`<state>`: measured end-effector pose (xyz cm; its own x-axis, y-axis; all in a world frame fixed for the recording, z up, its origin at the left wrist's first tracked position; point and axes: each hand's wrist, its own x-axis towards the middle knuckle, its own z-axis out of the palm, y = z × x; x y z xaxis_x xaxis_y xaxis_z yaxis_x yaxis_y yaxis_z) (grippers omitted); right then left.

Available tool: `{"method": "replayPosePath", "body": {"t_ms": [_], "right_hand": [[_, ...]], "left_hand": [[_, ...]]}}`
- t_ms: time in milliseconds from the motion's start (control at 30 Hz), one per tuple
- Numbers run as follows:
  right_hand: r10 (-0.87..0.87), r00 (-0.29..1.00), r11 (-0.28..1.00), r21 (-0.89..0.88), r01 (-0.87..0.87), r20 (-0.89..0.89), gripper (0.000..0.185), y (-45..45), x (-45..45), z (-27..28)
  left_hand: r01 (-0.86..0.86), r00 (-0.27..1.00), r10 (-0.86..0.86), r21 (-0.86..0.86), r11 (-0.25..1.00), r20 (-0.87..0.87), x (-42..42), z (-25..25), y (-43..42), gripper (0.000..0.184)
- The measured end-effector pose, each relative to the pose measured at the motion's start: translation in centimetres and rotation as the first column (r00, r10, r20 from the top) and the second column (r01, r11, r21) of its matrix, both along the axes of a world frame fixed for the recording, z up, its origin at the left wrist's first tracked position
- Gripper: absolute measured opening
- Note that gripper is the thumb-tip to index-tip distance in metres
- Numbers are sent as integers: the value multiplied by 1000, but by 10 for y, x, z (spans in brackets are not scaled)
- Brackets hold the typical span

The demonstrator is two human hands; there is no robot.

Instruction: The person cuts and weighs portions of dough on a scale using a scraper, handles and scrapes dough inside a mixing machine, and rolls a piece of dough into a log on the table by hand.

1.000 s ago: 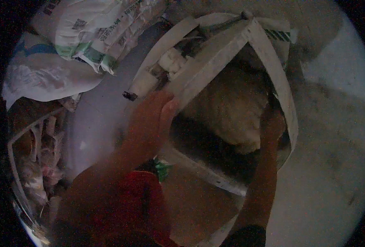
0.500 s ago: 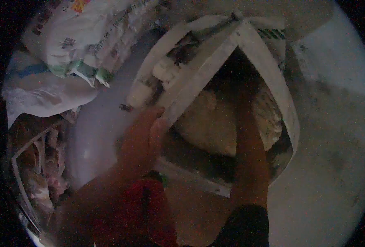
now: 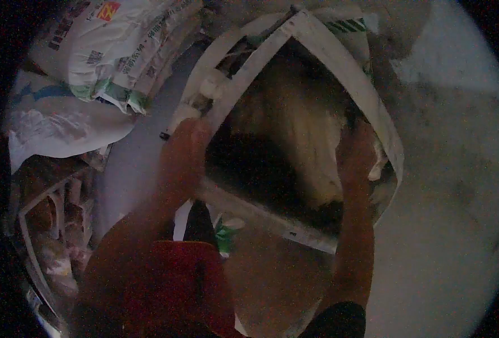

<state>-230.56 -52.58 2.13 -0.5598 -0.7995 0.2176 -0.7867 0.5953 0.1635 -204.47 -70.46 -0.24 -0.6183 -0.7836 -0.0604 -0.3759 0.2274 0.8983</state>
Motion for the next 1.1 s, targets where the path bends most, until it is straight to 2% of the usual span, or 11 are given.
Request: {"method": "replayPosePath", "body": {"t_ms": [100,233,333,433,533,633,733,833,900,1000,1100], "right_hand": [[-18,999,999,31,19,-29,34,0,9,-7],[-81,997,997,-1,81,-3,38,-16,7,-11],[-171,985,982,79,169,19,43,-35,-4,-17],[-361,921,902,305,305,147,47,-52,-18,-16],[-361,919,909,279,310,156,45,-40,-21,-14],[-454,890,868,245,433,36,44,-17,-61,-60],[-115,992,993,-16,116,46,40,-21,-53,-64],[30,999,979,-201,-20,45,40,-5,-69,-88],[19,998,988,-149,-27,-56,39,1,-102,-116],[-75,994,997,-4,75,74,39,-30,-111,-123],[-115,978,990,105,98,174,39,-69,-104,-121]], "left_hand": [[-16,997,16,-3,1000,-77,2,-1,1,31],[2,1000,-2,36,999,-23,2,1,-1,30],[-1,1000,2,22,1000,-29,3,0,-1,29],[9,1000,-9,30,1000,-9,3,3,-1,29],[21,1000,-21,71,997,4,1,6,-3,28],[32,999,-34,118,993,12,1,7,-5,27],[38,999,-42,134,990,31,0,6,-7,27],[32,997,-38,83,996,70,0,-4,1,31],[52,985,-68,99,994,161,-2,-3,-1,33],[118,980,-112,-31,992,162,4,-14,-2,36],[153,968,-143,-31,988,204,7,-13,-2,37]]}}
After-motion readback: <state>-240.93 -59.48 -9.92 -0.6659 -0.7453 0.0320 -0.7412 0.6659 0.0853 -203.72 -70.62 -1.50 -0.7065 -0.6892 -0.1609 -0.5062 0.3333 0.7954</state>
